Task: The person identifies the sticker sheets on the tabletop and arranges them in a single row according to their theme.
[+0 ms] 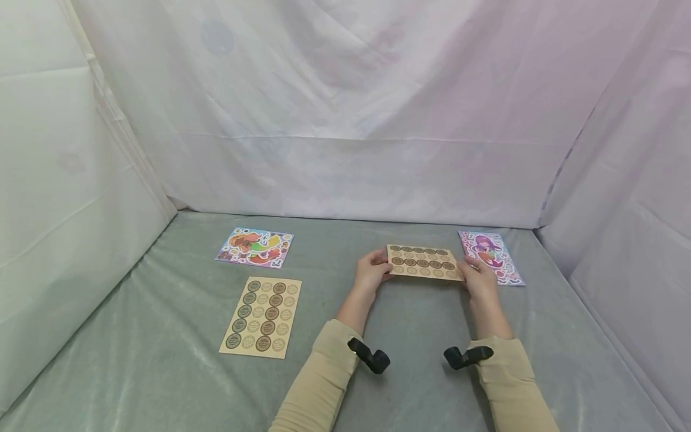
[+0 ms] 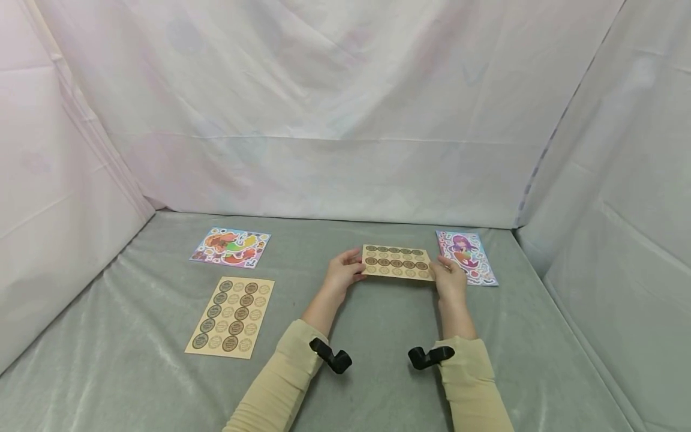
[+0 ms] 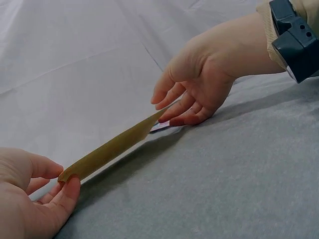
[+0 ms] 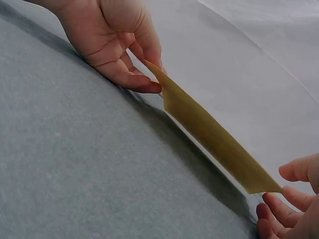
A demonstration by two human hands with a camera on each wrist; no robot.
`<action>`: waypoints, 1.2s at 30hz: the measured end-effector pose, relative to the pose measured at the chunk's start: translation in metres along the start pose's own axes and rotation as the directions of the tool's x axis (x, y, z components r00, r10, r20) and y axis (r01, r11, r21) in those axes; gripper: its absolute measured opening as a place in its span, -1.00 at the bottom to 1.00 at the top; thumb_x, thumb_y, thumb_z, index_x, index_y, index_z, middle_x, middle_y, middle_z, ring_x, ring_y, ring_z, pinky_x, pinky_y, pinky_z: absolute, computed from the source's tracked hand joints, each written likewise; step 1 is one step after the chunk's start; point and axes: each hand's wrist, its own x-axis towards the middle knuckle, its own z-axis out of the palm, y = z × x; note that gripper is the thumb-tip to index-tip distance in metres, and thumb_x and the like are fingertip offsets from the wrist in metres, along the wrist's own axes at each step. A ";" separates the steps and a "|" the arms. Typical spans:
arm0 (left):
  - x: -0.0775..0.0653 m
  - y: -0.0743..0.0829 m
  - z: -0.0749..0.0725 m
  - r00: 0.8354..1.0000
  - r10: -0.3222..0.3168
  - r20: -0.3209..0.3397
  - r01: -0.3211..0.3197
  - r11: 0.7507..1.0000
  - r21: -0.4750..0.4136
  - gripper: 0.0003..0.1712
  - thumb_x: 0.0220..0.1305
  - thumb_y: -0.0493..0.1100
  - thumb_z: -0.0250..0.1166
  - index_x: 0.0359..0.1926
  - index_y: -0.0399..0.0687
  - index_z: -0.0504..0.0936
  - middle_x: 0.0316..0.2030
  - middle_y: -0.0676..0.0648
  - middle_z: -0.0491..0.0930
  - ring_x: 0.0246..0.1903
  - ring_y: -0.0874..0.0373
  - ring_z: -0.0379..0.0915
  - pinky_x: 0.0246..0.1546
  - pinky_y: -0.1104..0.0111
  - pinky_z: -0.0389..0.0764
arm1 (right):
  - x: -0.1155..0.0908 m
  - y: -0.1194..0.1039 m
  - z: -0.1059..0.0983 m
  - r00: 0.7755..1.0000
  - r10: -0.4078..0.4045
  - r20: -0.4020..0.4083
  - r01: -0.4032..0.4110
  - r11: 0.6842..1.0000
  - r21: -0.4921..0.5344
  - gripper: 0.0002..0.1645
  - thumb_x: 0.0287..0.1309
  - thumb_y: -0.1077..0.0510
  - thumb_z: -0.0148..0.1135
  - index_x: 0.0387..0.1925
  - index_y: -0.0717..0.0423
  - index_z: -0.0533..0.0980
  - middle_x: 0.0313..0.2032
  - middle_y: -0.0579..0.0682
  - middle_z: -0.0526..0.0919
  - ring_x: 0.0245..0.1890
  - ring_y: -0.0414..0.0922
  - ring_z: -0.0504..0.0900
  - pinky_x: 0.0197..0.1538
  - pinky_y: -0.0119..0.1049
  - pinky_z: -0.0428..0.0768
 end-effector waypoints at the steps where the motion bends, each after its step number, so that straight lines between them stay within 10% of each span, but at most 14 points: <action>1: 0.000 0.000 0.000 1.000 -0.004 0.002 0.004 1.000 -0.006 -0.48 0.12 -0.52 0.23 0.16 -0.26 0.52 -0.22 -0.14 0.57 -0.29 0.10 0.56 -0.27 0.33 0.64 | 0.000 0.000 0.000 1.000 0.004 0.006 -0.004 1.000 -0.003 -0.37 0.30 0.15 0.09 0.36 0.22 0.26 0.11 0.09 0.38 -0.31 -0.35 0.42 -0.30 -0.57 0.46; 36: 0.000 0.024 -0.016 0.995 0.021 0.101 -0.021 1.000 0.008 -0.43 0.20 -0.43 0.20 0.25 -0.10 0.47 -0.23 -0.06 0.59 -0.32 0.17 0.54 -0.27 0.33 0.62 | -0.001 -0.008 -0.011 0.969 -0.009 0.246 -0.020 0.993 0.113 -0.19 0.22 0.32 0.20 0.45 0.13 0.11 0.27 0.15 0.40 -0.25 -0.40 0.58 -0.19 -0.52 0.54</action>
